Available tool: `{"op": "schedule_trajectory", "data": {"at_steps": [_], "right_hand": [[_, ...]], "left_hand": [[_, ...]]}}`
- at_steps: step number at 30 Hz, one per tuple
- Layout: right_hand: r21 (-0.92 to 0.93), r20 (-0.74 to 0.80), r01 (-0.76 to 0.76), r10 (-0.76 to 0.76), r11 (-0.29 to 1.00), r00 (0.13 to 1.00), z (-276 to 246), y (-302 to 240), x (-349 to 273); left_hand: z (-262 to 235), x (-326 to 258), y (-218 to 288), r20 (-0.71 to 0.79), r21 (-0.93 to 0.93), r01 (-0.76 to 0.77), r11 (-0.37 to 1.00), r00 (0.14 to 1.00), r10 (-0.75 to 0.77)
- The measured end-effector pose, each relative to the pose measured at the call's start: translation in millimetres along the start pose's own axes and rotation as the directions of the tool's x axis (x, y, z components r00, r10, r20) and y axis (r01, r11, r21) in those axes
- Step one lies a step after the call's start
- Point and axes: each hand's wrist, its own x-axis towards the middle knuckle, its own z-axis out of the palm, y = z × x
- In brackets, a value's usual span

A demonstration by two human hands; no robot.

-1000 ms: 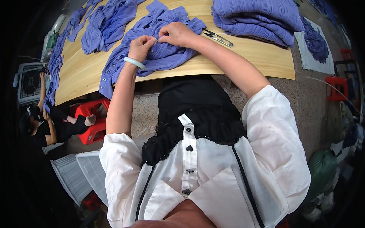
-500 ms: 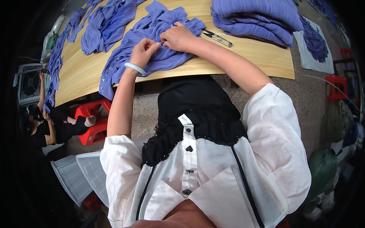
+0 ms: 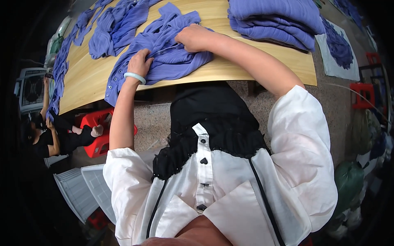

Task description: Folding and inspecting purple cardigans at a garment manufacturing facility.

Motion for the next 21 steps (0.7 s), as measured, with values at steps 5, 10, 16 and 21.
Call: {"op": "schedule_trajectory", "data": {"at_steps": [5,10,16,21], "right_hand": [[0.157,-0.023,-0.025,0.029,0.987,0.999,5.4,6.8,-5.2],[0.199,-0.128,-0.046,0.072,0.979,0.989,14.5,1.9,-3.8],[0.230,-0.287,-0.058,0.125,0.971,0.950,33.6,2.3,-6.5],[0.316,-0.349,-0.043,0.158,0.948,0.924,41.6,4.1,-6.3]], "left_hand": [[-1.9,-1.2,6.0,0.022,-0.149,-0.006,0.989,1.000,0.009],[3.2,27.3,36.4,-0.146,-0.155,-0.015,0.988,0.989,-0.008],[25.1,51.9,41.8,0.147,-0.124,0.180,0.976,0.976,-0.161],[27.4,49.1,37.0,0.192,-0.194,0.189,0.963,0.970,-0.151]]}}
